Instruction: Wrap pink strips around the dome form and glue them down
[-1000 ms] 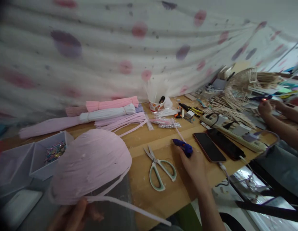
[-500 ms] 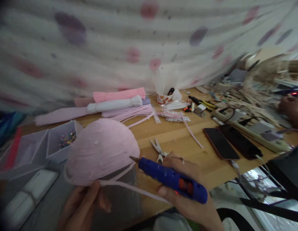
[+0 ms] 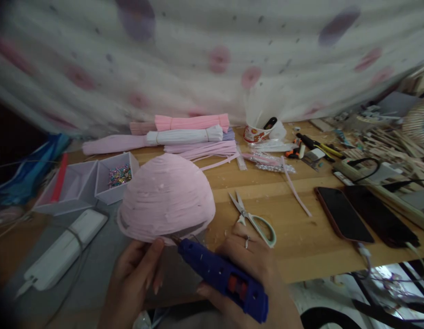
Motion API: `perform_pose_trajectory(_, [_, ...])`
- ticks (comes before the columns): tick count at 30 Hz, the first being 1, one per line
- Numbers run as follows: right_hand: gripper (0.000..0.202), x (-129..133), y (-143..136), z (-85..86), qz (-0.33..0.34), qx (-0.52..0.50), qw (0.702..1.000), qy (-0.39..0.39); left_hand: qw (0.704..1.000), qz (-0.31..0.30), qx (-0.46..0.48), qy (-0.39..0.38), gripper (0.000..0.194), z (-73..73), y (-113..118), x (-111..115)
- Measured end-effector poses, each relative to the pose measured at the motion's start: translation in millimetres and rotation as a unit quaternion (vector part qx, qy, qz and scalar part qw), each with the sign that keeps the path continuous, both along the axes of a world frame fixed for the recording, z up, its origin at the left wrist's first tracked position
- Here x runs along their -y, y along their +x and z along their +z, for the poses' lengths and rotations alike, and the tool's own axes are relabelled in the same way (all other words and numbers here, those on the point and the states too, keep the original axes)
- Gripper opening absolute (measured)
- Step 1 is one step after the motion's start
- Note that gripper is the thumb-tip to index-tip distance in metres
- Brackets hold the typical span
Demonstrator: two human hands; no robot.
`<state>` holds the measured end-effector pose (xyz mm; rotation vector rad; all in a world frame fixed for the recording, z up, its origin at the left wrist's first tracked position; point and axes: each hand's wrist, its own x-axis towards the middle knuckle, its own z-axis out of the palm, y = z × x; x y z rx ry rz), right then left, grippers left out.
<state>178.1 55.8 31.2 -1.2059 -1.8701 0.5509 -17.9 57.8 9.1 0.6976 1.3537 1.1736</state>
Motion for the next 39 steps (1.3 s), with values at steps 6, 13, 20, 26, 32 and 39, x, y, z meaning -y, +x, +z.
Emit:
perform_pose_trajectory(6, [0.023,-0.7,0.8,-0.9,0.011,0.019,1.000,0.015,1.000,0.003,-0.005,0.006,0.044,-0.3,1.6,0.2])
perform_pose_trajectory(13, [0.027,0.9,0.9,-1.4,0.007,0.040,0.999,0.028,1.000,0.001,0.000,0.008,0.047,-0.3,1.0,0.2])
perform_pose_trajectory(20, [0.030,1.0,-2.4,2.0,0.020,0.041,0.998,0.035,1.000,0.000,-0.007,0.006,0.049,-0.2,0.1,0.2])
perform_pose_trajectory(26, [0.025,0.7,0.3,0.3,0.031,0.036,0.999,0.021,1.000,0.003,-0.003,0.010,0.049,-0.5,0.1,0.4])
perform_pose_trajectory(32, [0.025,-0.3,1.0,-0.6,0.034,0.037,0.998,0.022,1.000,0.007,-0.010,0.004,0.052,1.6,0.7,0.1])
perform_pose_trajectory(39, [0.033,-1.8,-3.6,1.3,0.014,0.020,0.999,0.028,1.000,0.002,-0.008,0.001,0.052,0.6,0.1,-0.2])
